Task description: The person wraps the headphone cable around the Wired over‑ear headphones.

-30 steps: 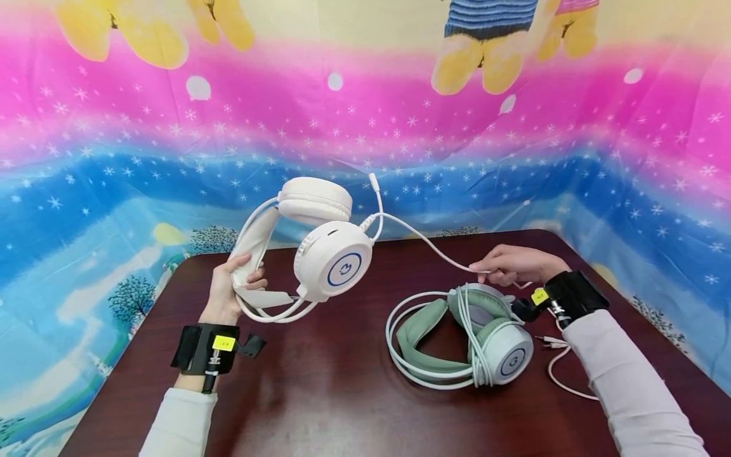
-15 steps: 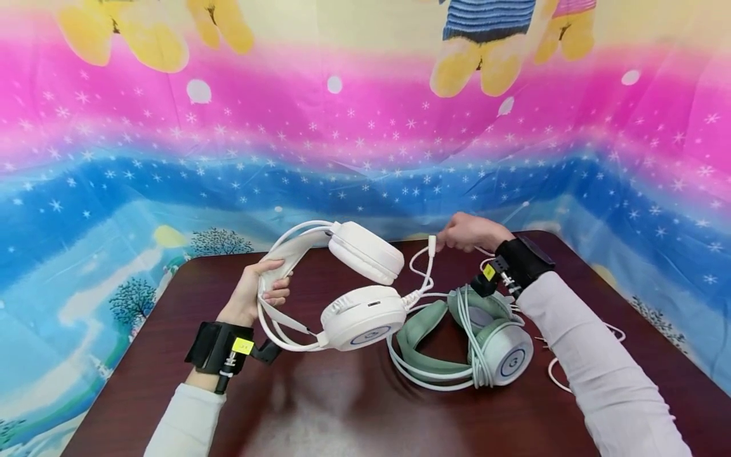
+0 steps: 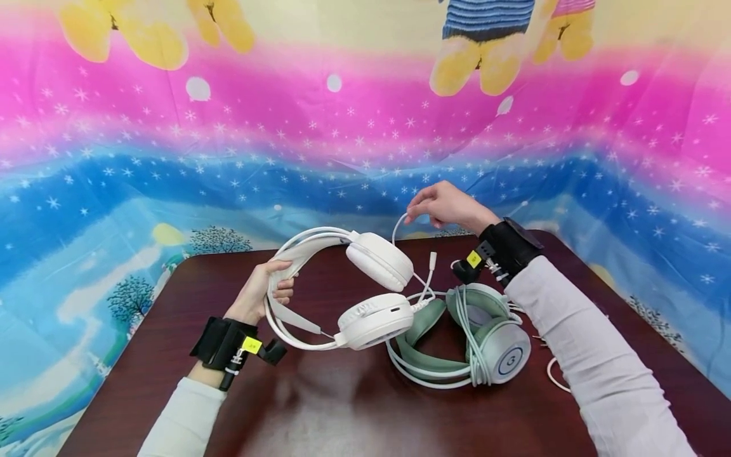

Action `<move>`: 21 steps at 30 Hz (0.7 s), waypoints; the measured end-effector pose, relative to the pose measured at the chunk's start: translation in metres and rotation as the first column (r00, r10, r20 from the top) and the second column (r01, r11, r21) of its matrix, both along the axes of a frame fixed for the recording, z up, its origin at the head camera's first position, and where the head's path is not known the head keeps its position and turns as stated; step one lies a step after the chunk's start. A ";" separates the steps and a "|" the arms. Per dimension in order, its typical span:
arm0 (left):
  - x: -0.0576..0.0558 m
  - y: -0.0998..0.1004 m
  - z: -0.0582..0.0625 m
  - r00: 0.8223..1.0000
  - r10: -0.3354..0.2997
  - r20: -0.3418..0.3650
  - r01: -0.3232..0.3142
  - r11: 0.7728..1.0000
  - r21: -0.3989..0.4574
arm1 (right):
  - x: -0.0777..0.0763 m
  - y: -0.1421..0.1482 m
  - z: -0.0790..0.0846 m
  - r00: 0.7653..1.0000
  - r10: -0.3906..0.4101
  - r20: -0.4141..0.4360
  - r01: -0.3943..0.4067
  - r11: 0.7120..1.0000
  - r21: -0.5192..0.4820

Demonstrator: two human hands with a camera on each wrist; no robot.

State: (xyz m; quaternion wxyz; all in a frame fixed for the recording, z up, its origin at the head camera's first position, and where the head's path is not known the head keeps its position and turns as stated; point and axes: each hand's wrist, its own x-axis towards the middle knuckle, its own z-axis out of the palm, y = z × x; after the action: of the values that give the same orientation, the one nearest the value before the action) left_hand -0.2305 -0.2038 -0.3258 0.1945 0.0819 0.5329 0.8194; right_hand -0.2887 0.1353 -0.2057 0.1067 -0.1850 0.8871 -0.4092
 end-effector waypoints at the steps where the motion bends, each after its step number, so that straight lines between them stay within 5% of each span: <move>1: 0.000 0.001 0.000 1.000 0.014 0.000 -0.014 1.000 -0.014 | 0.002 -0.003 0.001 1.000 -0.019 -0.019 0.019 1.000 0.006; 7: 0.000 0.009 -0.001 0.997 0.080 -0.019 -0.082 0.991 -0.107 | 0.011 -0.019 0.004 0.993 -0.095 -0.074 0.095 0.995 -0.010; 13: 0.003 0.015 0.000 0.987 0.158 -0.015 -0.159 0.972 -0.173 | 0.018 -0.035 0.003 0.995 -0.055 -0.079 0.052 0.998 -0.047; 21: 0.005 0.021 0.000 0.941 0.336 -0.034 -0.337 0.927 -0.162 | 0.027 -0.050 -0.003 0.999 0.009 0.032 -0.004 0.988 -0.151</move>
State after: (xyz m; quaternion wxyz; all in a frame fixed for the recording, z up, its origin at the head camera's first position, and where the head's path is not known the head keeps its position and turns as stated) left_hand -0.2259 -0.1832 -0.3254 0.0559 -0.0250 0.6059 0.7932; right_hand -0.2622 0.0848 -0.2083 0.1080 -0.1890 0.8511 -0.4778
